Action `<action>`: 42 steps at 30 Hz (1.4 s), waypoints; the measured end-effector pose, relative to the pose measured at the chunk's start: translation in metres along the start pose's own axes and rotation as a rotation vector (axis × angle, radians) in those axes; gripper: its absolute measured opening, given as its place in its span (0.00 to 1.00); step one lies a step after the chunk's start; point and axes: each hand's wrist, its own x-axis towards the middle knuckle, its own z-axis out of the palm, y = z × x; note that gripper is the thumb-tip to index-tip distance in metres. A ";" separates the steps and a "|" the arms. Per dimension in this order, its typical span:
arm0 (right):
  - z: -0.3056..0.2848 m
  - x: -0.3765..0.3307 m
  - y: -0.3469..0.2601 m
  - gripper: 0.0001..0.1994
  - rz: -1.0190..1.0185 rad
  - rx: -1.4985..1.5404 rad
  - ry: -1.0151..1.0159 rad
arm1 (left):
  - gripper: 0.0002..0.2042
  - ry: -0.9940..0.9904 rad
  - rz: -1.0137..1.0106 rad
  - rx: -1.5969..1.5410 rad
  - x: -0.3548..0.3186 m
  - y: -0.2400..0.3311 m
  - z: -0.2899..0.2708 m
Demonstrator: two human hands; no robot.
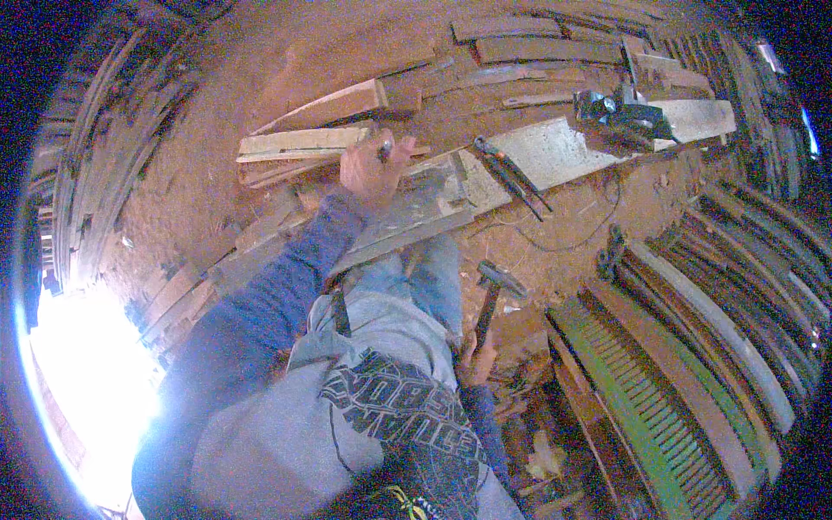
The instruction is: The person hammers nails into a wooden plank using a claw hammer. They repeatedly position nails and strike them, then flip the plank to continue hammering on the opposite side. The person handles multiple nails and the plank throughout the task.
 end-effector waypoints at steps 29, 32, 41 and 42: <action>-0.011 0.011 -0.024 0.14 -0.045 0.036 -0.034 | 0.17 -0.166 -0.088 0.223 -0.022 -0.019 0.006; -0.012 0.014 -0.026 0.14 -0.015 0.055 -0.023 | 0.15 -0.036 -0.135 0.018 -0.016 -0.038 -0.036; -0.019 0.057 -0.056 0.15 -0.042 -0.019 -0.122 | 0.10 -0.057 -0.332 -0.724 0.007 -0.048 -0.025; -0.019 0.061 -0.061 0.15 -0.049 -0.042 -0.121 | 0.09 -0.062 -0.319 -0.767 0.010 -0.046 -0.018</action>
